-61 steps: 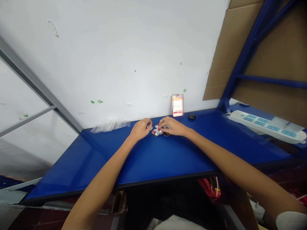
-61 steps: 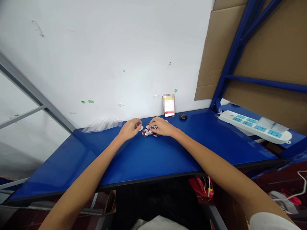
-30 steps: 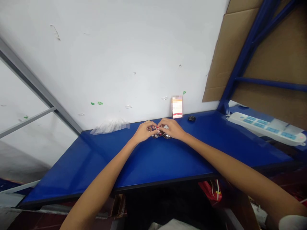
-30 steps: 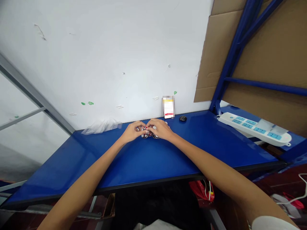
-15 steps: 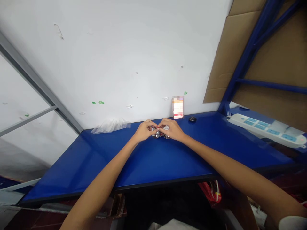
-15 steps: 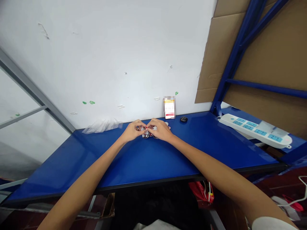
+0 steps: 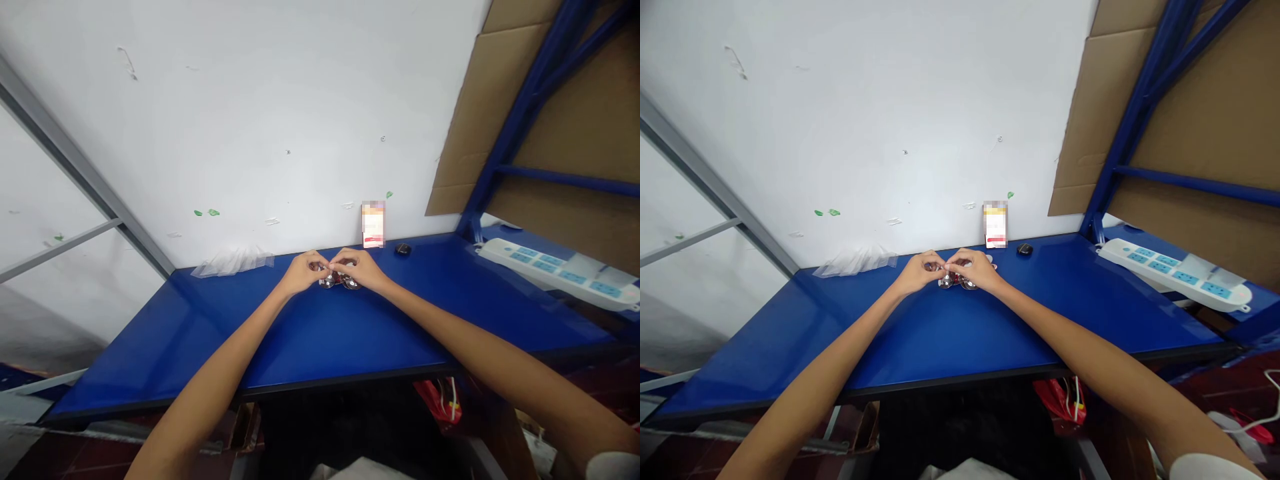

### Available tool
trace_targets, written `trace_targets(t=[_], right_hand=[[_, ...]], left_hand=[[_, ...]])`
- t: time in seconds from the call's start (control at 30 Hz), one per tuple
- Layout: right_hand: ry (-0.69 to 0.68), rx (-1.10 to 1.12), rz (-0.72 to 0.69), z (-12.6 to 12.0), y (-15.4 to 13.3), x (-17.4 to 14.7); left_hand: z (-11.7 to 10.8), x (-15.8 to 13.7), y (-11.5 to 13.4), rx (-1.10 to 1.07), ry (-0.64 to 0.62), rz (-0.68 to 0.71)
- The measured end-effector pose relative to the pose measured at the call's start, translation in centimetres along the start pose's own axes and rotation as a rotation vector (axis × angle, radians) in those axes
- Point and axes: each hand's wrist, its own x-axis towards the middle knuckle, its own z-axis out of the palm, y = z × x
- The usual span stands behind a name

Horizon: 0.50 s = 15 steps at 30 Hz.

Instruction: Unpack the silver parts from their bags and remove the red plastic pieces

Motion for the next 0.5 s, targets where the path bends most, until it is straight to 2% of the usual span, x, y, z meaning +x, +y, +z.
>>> trace_targets(t=[0.07,0.17,0.33,0.5], right_hand=[[-0.016,-0.002,-0.015,0.1,-0.1,0.1],[0.036,-0.005,-0.041,-0.1,-0.2,0.4],[0.115,-0.07,-0.052,-1.4,0.1,0.7],[0.135,-0.225,-0.104,-2.4,1.3,0.8]], left_hand=[[0.3,-0.1,-0.1,0.021,-0.033,0.007],[0.5,0.0,-0.2,0.054,-0.051,0.024],[-1.1,0.5,-0.6,0.103,0.046,0.021],[-2.6,0.9,-2.5,0.135,0.087,0.007]])
